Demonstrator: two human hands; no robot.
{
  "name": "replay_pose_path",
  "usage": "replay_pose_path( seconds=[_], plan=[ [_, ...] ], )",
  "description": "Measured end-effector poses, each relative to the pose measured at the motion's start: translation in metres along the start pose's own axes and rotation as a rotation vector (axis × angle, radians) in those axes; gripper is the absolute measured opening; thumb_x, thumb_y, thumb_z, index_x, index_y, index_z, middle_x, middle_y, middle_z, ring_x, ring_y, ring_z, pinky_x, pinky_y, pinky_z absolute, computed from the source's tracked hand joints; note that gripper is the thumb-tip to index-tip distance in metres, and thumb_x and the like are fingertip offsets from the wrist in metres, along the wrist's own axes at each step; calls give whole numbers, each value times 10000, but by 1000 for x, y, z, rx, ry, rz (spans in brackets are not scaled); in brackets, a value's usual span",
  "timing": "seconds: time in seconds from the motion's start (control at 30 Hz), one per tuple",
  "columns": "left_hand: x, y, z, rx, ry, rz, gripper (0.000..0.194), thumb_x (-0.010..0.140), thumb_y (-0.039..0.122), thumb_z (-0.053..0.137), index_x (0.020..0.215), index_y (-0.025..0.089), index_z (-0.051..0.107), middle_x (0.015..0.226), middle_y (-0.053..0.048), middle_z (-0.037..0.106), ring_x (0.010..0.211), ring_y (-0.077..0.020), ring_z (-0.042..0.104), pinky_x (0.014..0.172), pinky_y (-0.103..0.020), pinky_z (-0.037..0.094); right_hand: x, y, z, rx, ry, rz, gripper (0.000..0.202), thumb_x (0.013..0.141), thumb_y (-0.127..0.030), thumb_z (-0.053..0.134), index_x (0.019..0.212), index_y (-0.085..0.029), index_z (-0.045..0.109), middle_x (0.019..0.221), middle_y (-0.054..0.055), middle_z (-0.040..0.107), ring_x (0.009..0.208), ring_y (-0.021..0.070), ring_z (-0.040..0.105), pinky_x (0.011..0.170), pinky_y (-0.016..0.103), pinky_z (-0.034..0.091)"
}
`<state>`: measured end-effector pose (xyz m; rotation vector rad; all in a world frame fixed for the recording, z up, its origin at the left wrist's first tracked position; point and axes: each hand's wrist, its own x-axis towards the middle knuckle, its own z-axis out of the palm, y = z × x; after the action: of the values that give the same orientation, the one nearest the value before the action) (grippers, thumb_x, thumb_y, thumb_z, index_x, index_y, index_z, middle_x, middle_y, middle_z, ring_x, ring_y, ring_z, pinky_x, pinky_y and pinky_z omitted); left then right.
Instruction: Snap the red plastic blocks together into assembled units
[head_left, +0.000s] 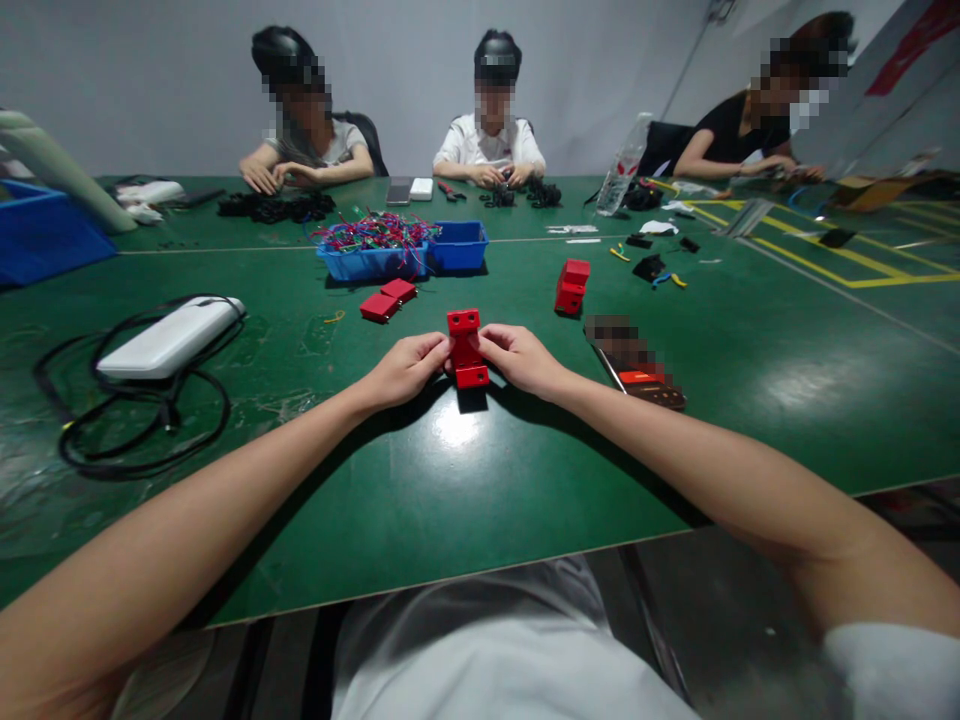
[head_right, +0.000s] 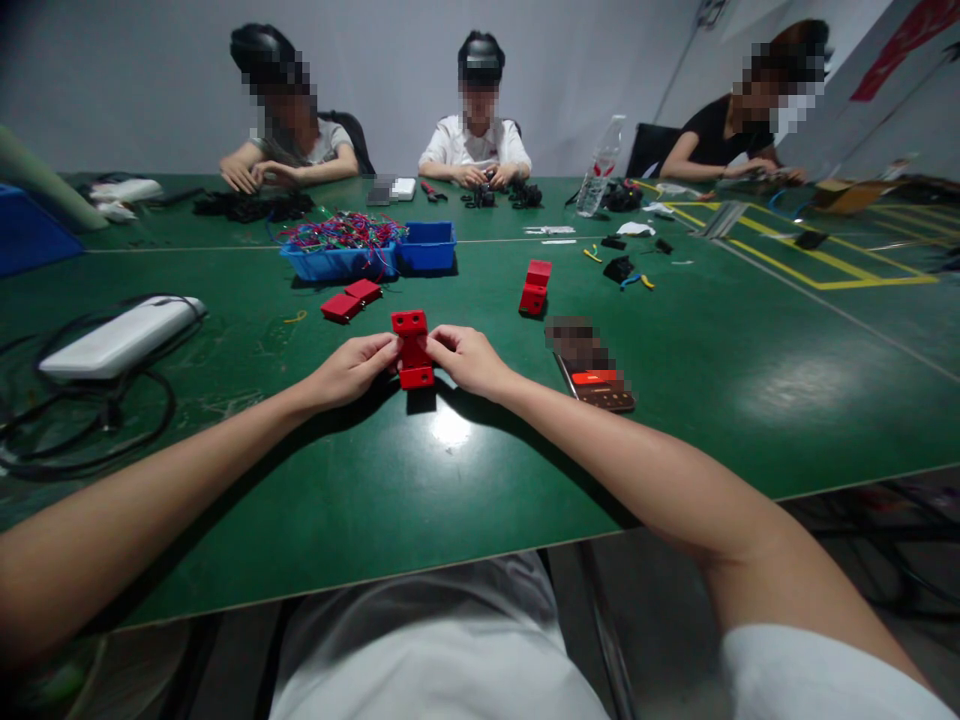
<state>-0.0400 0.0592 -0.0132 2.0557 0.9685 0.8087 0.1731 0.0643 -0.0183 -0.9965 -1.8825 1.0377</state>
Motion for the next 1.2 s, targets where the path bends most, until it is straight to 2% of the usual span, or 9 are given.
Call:
replay_pose_path(
  seconds=[0.27,0.4,0.5,0.57,0.63,0.73,0.93,1.1,1.2],
  plan=[
    [0,2,2,93,40,37,389,928,503,478,999,168,663,963,-54,725,920,-224,658,832,-323,497,2,5,1,75,-15,-3,349,808,-524,673,849,-180,632,835,33,684,807,184,621,788,331,495],
    [-2,3,3,141,104,15,373,920,510,505,971,171,652,913,-53,719,844,-209,656,770,-314,500,2,6,1,153,-17,-10,296,786,-447,717,862,-177,624,844,24,680,785,165,618,785,321,492],
    [-2,1,5,135,211,1,398,875,520,593,1075,176,576,907,-49,684,762,-178,627,695,-295,494,1,4,-1,187,-56,-35,244,821,-390,691,922,-175,638,879,25,690,784,158,628,789,320,499],
    [-2,-1,6,91,270,18,536,829,497,666,1228,194,473,995,-58,655,750,-157,615,646,-269,488,0,3,-2,203,-93,-53,247,839,-369,678,992,-177,652,913,28,701,799,158,641,794,318,504],
    [-2,0,6,61,285,53,665,814,461,695,1345,223,372,1099,-77,615,771,-142,609,606,-237,476,0,1,-2,211,-116,-60,272,845,-370,678,1037,-178,664,933,30,713,814,162,655,793,314,509],
    [-4,5,6,86,258,108,664,857,414,652,1417,232,344,1199,-99,581,893,-158,615,666,-240,504,-1,-1,-2,219,-133,-52,299,851,-394,680,1061,-182,683,950,34,729,829,171,671,793,313,517],
    [-6,6,2,187,272,172,484,904,367,566,1351,188,513,1299,-117,607,1178,-239,588,1044,-397,460,-1,-1,0,235,-147,-21,321,851,-429,668,1056,-187,718,974,39,751,874,179,676,839,336,522],
    [-2,-2,2,183,304,85,444,864,344,560,1259,144,593,1286,-131,648,1183,-264,608,1056,-437,464,1,3,0,152,-104,20,401,906,-531,558,922,-163,717,853,30,723,785,160,646,777,306,510],
    [-2,-1,4,144,331,16,446,877,385,556,1243,135,607,1274,-133,664,1146,-266,627,1003,-417,496,1,1,0,167,-97,14,456,923,-577,508,1001,-169,698,891,40,716,805,167,652,797,317,518]
  ],
)
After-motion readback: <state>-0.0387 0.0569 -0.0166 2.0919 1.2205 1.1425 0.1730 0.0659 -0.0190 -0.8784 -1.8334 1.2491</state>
